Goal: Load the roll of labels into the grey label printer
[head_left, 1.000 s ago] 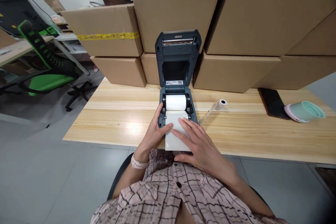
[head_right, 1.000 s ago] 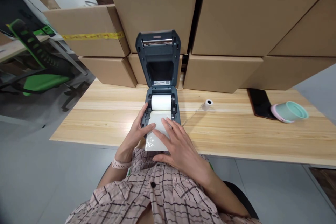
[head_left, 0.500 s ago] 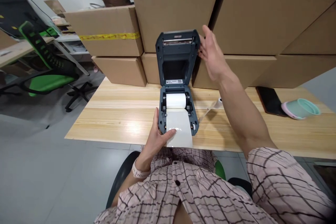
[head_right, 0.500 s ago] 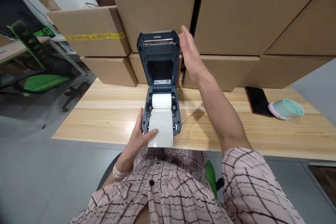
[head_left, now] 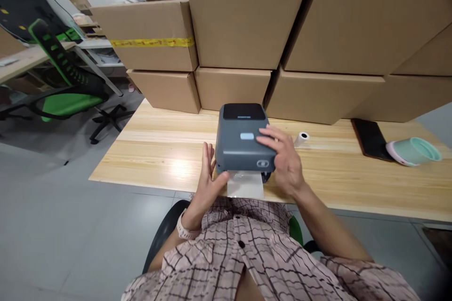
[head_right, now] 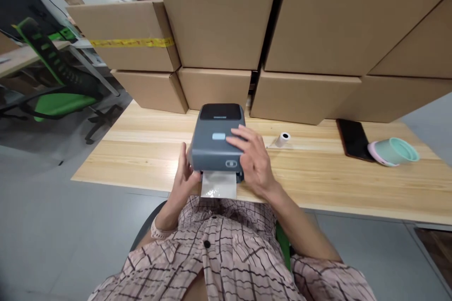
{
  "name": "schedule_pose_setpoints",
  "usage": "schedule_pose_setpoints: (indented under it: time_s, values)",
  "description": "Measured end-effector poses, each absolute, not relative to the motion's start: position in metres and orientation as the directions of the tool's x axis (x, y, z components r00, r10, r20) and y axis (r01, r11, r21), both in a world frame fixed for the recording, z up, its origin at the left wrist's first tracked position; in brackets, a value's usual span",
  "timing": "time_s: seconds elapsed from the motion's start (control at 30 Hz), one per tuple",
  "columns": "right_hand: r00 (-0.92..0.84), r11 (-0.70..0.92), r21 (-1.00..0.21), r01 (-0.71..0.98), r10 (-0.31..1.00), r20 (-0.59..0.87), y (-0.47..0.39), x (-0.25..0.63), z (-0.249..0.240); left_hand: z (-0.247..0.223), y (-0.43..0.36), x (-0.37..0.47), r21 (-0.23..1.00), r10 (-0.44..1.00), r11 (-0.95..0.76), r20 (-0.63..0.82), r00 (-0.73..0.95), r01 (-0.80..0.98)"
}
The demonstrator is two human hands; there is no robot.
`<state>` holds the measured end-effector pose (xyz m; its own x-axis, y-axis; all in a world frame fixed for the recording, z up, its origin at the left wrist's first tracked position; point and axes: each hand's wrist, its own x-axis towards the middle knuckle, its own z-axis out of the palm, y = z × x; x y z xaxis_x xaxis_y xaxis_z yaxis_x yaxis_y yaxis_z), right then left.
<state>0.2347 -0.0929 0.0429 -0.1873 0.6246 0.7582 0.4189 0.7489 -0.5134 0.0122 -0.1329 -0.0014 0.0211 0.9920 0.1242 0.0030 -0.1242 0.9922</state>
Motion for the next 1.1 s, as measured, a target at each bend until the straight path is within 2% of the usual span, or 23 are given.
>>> schedule_pose_setpoints:
  time_s: [0.17,0.33,0.47,0.7,0.83,0.9,0.97,1.03,1.1]
  values:
    - [-0.199,0.765,-0.435,0.475,0.575,0.793,-0.104,0.232,0.010,0.016,-0.112,0.010,0.975,0.973,-0.223,0.221,-0.062,-0.020]
    - [-0.155,0.778,-0.422,0.466,0.542,0.826,-0.104,0.228,0.003,0.021,-0.104,0.020,0.996,0.998,-0.057,0.058,0.019,-0.067]
    - [-0.134,0.773,-0.437,0.459,0.547,0.827,-0.108,0.224,-0.007,0.013,-0.111,0.021,0.991,0.998,-0.010,0.018,0.056,-0.136]
    - [-0.030,0.760,-0.473,0.445,0.541,0.841,-0.106,0.214,-0.025,0.004,-0.111,0.028,0.983,0.988,-0.150,0.146,-0.040,-0.109]
    - [-0.033,0.748,-0.455,0.483,0.535,0.844,-0.104,0.214,-0.024,0.001,-0.113,0.028,0.983,0.987,-0.162,0.159,-0.038,-0.091]
    - [-0.037,0.751,-0.452,0.481,0.533,0.845,-0.105,0.214,-0.021,-0.002,-0.125,0.025,0.984,0.977,-0.179,0.175,-0.117,-0.017]
    - [-0.026,0.745,-0.472,0.472,0.547,0.837,-0.106,0.214,-0.018,-0.005,-0.145,0.021,0.981,0.942,-0.174,0.191,-0.275,0.087]
    - [-0.011,0.734,-0.497,0.462,0.565,0.825,-0.107,0.212,-0.017,-0.007,-0.166,0.018,0.988,0.937,-0.084,0.121,-0.329,0.127]
    - [0.004,0.729,-0.511,0.455,0.572,0.820,-0.107,0.210,-0.018,-0.005,-0.179,0.020,0.992,0.985,0.094,-0.081,-0.152,0.083]
